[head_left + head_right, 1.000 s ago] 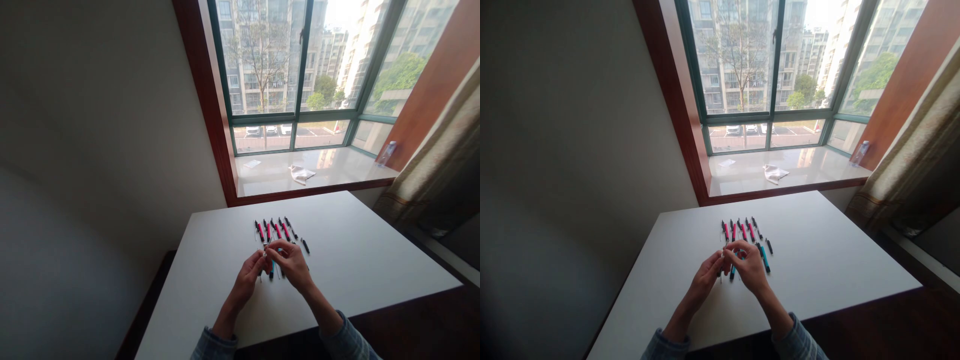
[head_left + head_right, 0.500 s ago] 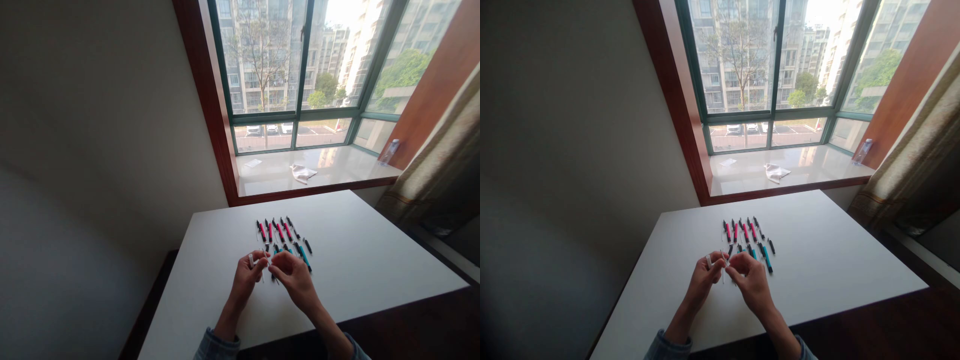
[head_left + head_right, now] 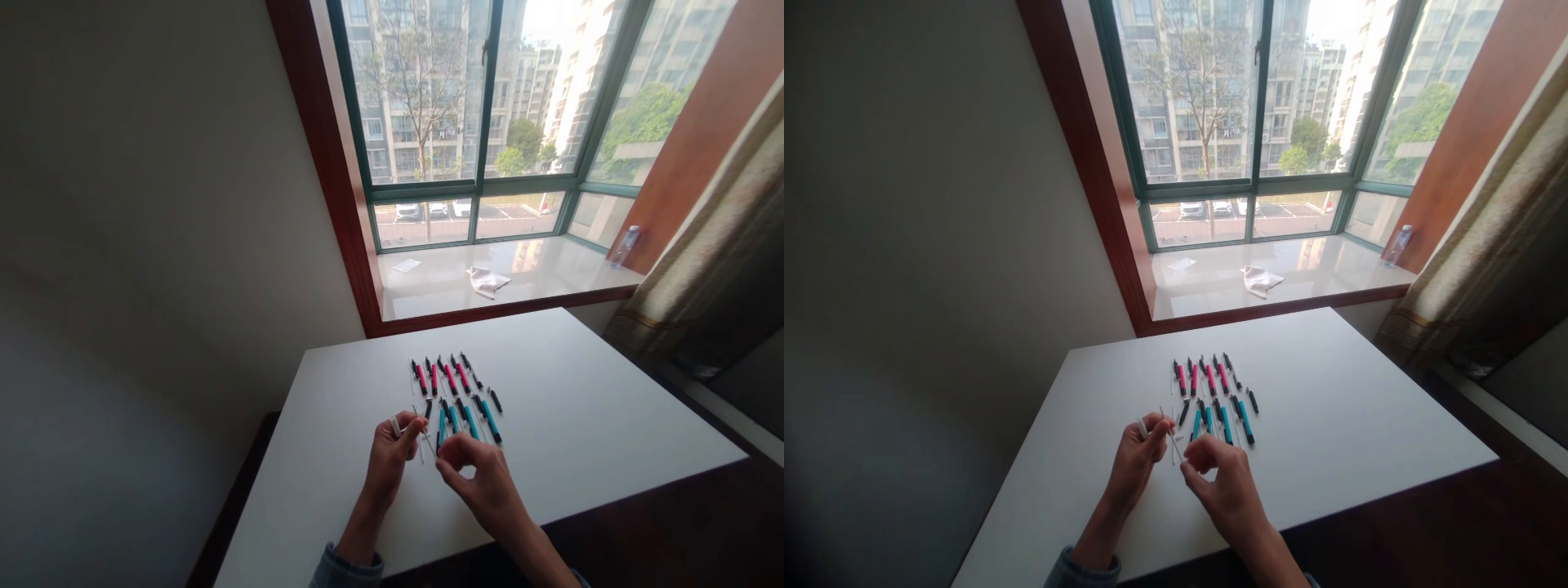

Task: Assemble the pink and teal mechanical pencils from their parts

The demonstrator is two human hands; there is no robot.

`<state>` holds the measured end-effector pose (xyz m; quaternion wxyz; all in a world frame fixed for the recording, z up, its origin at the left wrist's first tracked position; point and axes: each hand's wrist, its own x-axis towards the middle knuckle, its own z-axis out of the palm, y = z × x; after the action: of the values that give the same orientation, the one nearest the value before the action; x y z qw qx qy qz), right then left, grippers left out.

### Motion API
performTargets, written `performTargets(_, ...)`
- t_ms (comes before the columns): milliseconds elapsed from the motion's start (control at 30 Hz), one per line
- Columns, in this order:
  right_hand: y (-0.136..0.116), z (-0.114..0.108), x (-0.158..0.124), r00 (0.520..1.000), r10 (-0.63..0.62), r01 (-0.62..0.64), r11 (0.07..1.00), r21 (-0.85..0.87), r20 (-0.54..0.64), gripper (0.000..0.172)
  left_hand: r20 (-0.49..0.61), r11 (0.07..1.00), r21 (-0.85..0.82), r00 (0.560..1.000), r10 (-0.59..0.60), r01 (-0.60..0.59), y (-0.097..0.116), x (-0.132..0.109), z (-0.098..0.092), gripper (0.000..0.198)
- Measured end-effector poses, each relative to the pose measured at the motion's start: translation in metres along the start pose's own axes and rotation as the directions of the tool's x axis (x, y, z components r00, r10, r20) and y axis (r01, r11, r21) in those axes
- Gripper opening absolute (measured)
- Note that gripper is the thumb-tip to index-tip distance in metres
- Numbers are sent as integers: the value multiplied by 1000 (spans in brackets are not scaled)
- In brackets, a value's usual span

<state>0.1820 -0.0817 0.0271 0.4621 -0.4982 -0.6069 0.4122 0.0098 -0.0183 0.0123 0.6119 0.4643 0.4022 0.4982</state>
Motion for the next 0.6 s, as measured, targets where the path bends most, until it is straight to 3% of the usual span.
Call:
performTargets(200, -10, 2, 1, 999, 27, -28, 998, 57, 17, 14, 0, 1000, -27, 1000, -12, 12, 3, -1, 3, 37)
performTargets(367, -10, -2, -6, 997, 69, -70, 997, 13, 36, 12, -137, 998, -54, 990, 19, -26, 5, 0, 1, 37)
performTargets(500, 10, -22, -16, 996, 85, -83, 994, -75, 27, 11, -255, 994, -93, 966, 34, -59, 5, 3, -4, 37)
performTargets(600, 29, -46, -15, 990, 90, -109, 977, -185, -112, 14, -253, 998, -52, 967, 32, -47, 3, 5, -5, 37)
